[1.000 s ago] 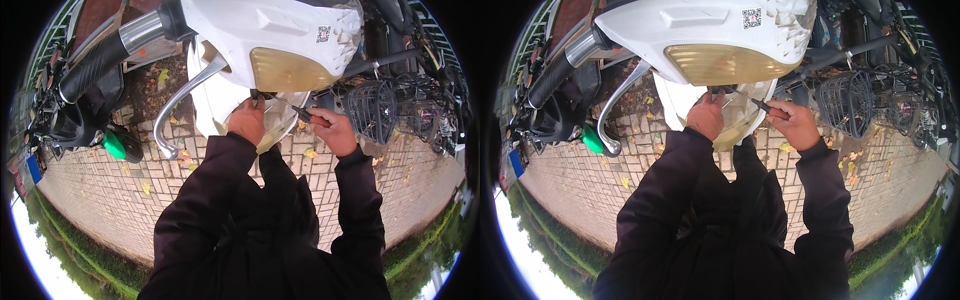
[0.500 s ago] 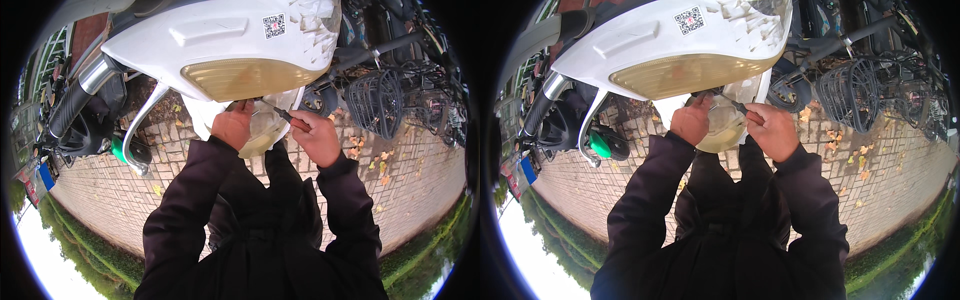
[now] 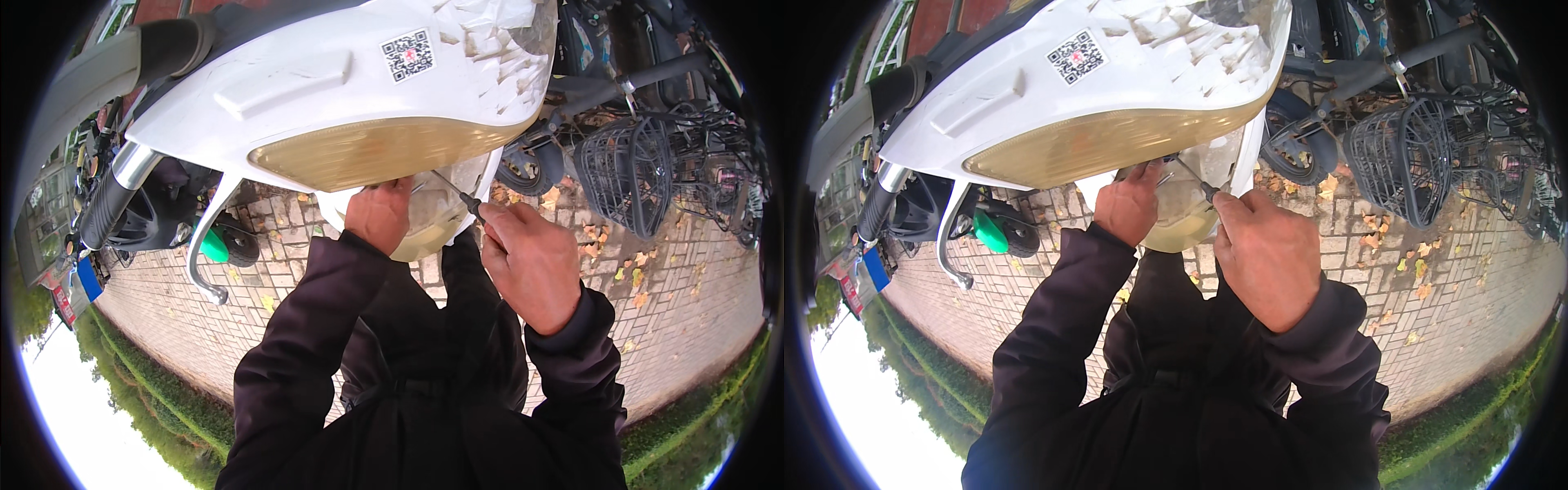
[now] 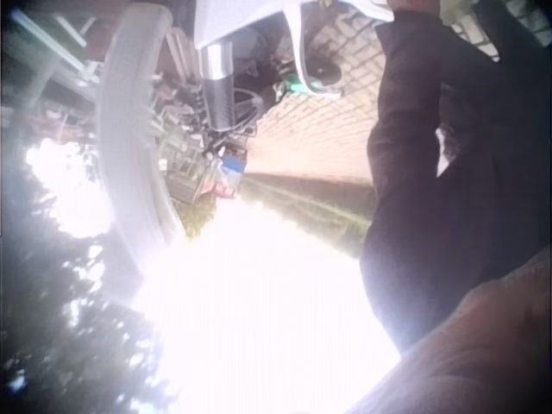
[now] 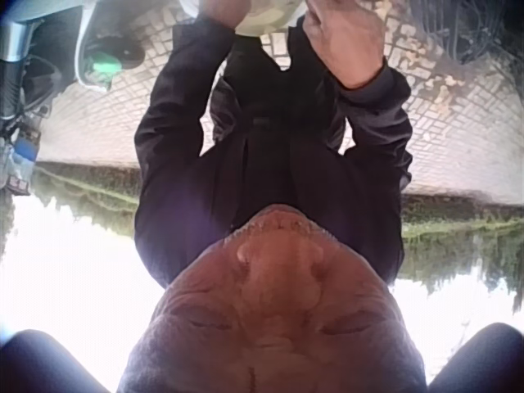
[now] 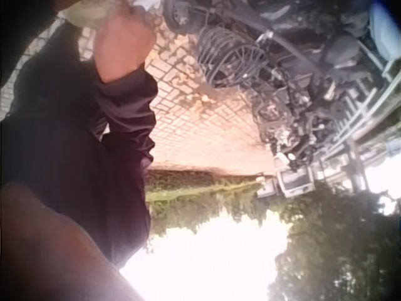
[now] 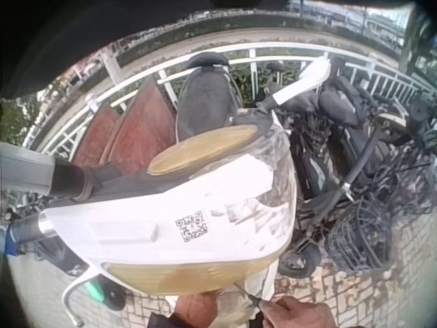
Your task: The person uses a screwdriver to remove screws from the front fairing of a white scooter. They repeatedly insert the screwdriver into screw holes, turn it, and remove screws from the scooter's body panel.
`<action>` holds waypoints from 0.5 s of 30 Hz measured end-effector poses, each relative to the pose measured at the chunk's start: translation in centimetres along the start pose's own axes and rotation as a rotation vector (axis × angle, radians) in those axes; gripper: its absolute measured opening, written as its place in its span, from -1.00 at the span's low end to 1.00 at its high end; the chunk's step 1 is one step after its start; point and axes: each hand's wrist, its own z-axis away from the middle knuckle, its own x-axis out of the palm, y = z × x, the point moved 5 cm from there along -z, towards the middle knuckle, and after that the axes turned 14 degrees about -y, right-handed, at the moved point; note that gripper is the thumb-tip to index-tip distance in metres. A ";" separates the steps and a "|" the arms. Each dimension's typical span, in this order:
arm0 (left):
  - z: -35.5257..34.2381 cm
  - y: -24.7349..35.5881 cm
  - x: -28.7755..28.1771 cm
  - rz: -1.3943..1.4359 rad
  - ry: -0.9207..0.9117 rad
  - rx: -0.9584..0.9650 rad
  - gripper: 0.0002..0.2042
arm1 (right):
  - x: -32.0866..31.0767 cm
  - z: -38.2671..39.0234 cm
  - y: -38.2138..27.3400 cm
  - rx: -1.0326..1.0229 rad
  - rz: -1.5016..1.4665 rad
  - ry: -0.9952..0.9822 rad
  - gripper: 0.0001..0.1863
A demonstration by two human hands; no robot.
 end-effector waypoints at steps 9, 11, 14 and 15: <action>-0.8 0.4 -0.1 -0.045 -0.039 -0.035 -0.43 | 0.0 -0.2 1.5 -0.046 -0.061 -0.054 -0.68; -0.7 0.5 -0.4 -0.025 -0.010 -0.011 -0.44 | -0.1 -0.3 1.8 -0.060 -0.067 -0.065 -0.67; -0.5 0.7 -0.9 -0.007 0.019 0.019 -0.45 | -0.2 -0.5 2.1 -0.082 -0.071 -0.074 -0.65; -0.5 0.8 -1.0 -0.003 0.024 0.026 -0.46 | -0.1 -0.5 2.3 -0.076 -0.065 -0.086 -0.65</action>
